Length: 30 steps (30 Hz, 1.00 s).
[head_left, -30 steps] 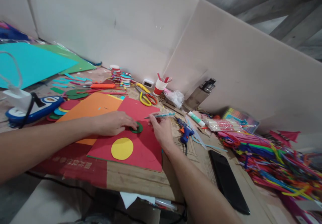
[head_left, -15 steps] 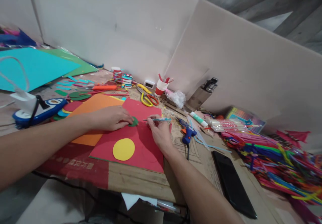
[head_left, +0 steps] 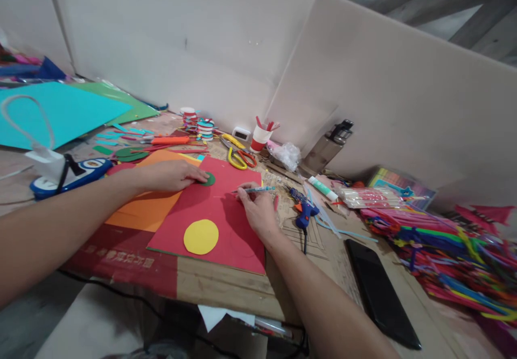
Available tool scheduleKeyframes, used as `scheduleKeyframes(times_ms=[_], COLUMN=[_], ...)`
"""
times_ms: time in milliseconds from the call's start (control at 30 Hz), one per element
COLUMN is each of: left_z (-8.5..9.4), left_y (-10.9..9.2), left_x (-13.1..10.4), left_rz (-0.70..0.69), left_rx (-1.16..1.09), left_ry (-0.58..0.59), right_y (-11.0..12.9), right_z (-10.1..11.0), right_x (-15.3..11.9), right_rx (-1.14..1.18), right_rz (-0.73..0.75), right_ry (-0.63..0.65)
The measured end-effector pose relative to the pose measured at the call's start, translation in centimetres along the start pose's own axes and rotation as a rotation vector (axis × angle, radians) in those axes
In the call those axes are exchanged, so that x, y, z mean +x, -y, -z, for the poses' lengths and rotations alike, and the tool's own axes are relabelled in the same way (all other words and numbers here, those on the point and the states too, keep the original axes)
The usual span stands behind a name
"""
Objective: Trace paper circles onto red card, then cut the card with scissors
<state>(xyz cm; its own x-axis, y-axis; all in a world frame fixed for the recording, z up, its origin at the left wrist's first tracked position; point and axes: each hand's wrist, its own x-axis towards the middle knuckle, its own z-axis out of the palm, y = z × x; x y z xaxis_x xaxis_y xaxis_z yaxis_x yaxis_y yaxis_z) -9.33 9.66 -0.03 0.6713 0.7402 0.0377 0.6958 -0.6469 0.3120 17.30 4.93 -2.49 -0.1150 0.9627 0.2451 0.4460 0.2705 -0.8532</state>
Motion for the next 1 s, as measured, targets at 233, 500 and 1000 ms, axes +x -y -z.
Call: scheduleKeyframes(times_ms=[233, 500, 1000], left_z=[1.0, 0.1, 0.5], left_y=[1.3, 0.7, -4.4], left_x=[0.1, 0.2, -0.8], left_rz=[0.078, -0.056, -0.327], left_rx=[-0.120, -0.019, -0.254], left_ry=[-0.266, -0.053, 0.115], right_y=[0.3, -0.2, 0.2], right_z=[0.0, -0.1, 0.0], right_x=[-0.1, 0.1, 0.2], right_rx=[0.019, -0.008, 0.137], right_rz=[-0.003, 0.001, -0.061], right_ry=[0.004, 0.006, -0.088])
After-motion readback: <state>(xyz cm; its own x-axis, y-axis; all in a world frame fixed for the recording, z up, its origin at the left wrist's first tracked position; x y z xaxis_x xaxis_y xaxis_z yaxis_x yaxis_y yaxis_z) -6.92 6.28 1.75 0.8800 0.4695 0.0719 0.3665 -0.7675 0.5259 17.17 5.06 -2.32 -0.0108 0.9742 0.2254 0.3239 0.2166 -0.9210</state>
